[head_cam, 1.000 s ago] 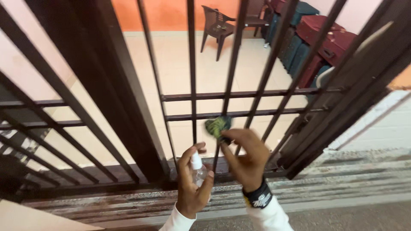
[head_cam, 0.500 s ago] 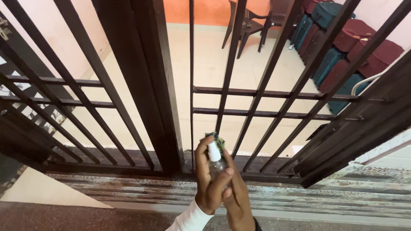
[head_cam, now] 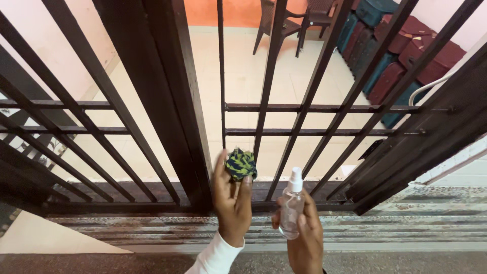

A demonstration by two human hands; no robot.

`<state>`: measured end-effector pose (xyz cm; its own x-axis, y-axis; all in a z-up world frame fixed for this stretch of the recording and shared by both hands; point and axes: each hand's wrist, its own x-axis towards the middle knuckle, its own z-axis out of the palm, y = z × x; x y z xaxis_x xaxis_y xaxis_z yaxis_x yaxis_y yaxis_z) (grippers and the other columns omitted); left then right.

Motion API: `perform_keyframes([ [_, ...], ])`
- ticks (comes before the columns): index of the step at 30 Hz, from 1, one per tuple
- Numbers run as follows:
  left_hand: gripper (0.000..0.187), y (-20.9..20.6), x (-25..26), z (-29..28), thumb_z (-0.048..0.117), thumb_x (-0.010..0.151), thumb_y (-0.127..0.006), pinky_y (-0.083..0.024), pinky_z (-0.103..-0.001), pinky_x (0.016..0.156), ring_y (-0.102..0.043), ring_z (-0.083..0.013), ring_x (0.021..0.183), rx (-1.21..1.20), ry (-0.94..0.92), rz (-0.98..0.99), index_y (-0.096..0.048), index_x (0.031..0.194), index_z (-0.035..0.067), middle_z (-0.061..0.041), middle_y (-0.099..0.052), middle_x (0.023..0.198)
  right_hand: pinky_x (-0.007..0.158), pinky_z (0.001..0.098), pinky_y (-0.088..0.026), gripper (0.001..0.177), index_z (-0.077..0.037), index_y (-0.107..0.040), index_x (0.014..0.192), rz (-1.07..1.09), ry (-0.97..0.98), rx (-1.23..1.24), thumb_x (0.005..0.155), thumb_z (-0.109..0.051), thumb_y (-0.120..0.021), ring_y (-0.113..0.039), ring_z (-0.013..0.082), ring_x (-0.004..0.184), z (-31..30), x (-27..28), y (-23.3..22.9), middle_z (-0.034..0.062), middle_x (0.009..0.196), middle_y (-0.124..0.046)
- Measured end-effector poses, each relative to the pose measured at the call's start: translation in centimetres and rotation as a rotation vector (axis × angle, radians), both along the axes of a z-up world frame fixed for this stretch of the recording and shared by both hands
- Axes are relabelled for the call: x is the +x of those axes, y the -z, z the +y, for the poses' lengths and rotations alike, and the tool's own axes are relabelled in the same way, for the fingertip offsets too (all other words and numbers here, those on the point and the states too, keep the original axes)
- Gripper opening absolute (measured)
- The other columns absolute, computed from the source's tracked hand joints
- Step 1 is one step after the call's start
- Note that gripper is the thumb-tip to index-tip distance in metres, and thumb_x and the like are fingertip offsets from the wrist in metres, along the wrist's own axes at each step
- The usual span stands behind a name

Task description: The person cleans a metal gate by spraying a liquid from a clear bottle and wiping the bars with a green cloth. The person systematically moves along the gate, spraying and wiping each section.

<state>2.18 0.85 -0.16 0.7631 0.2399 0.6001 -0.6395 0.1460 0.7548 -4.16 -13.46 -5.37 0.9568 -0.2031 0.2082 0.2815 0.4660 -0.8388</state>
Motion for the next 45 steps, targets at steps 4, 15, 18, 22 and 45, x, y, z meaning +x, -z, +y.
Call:
perform_keyframes([
  [4, 0.051, -1.2, 0.9, 1.7, -0.011, 0.094, -0.063, -0.063, -0.035, 0.101, -0.072, -0.0229, 0.122, 0.125, -0.173, -0.154, -0.059, 0.141, 0.009, -0.015, -0.071, 0.132, 0.061, 0.0334, -0.053, 0.064, 0.005, -0.039, 0.149, -0.067, -0.246, 0.244, 0.104, -0.038, -0.052, -0.062, 0.0217, 0.075, -0.3, -0.3, -0.4, 0.0138, 0.103, -0.063],
  [15, 0.049, -4.9, 2.2, 3.1, -0.010, 0.087, -0.077, -0.059, -0.032, 0.094, -0.069, -0.0245, 0.113, 0.313, -0.428, -0.283, -0.064, 0.132, 0.005, -0.011, -0.064, 0.124, 0.063, 0.0376, -0.052, 0.059, 0.006, -0.043, 0.142, -0.049, -0.168, 0.288, 0.106, -0.040, -0.041, -0.061, 0.0227, 0.073, 0.0, -1.0, 0.5, 0.0165, 0.094, -0.061],
  [18, 0.048, -6.5, 2.7, 1.9, -0.013, 0.088, -0.074, -0.064, -0.033, 0.096, -0.069, -0.0258, 0.116, 0.341, -0.456, -0.352, -0.066, 0.131, 0.006, -0.013, -0.062, 0.127, 0.063, 0.0380, -0.051, 0.063, 0.009, -0.047, 0.141, -0.014, -0.154, 0.195, 0.102, -0.041, -0.048, -0.061, 0.0243, 0.073, -1.1, -1.0, 1.4, 0.0187, 0.093, -0.063],
  [22, 0.047, -9.9, 3.2, 0.2, -0.011, 0.092, -0.078, -0.065, -0.032, 0.092, -0.070, -0.0226, 0.113, 0.361, -0.460, -0.421, -0.066, 0.133, 0.008, -0.013, -0.062, 0.128, 0.060, 0.0380, -0.051, 0.072, 0.009, -0.047, 0.139, 0.105, -0.152, 0.211, 0.095, -0.047, -0.054, -0.063, 0.0242, 0.072, -2.9, -0.2, 2.5, 0.0185, 0.094, -0.064],
  [45, 0.039, -6.0, 5.3, -5.4, -0.008, 0.088, -0.081, -0.062, -0.030, 0.085, -0.070, -0.0234, 0.108, 0.243, -0.795, -0.280, -0.069, 0.123, 0.002, -0.014, -0.060, 0.119, 0.052, 0.0449, -0.054, 0.076, 0.008, -0.041, 0.141, 0.101, -0.336, 0.136, 0.095, -0.051, -0.054, -0.066, 0.0300, 0.066, -12.6, 2.2, 10.5, 0.0237, 0.090, -0.063],
])
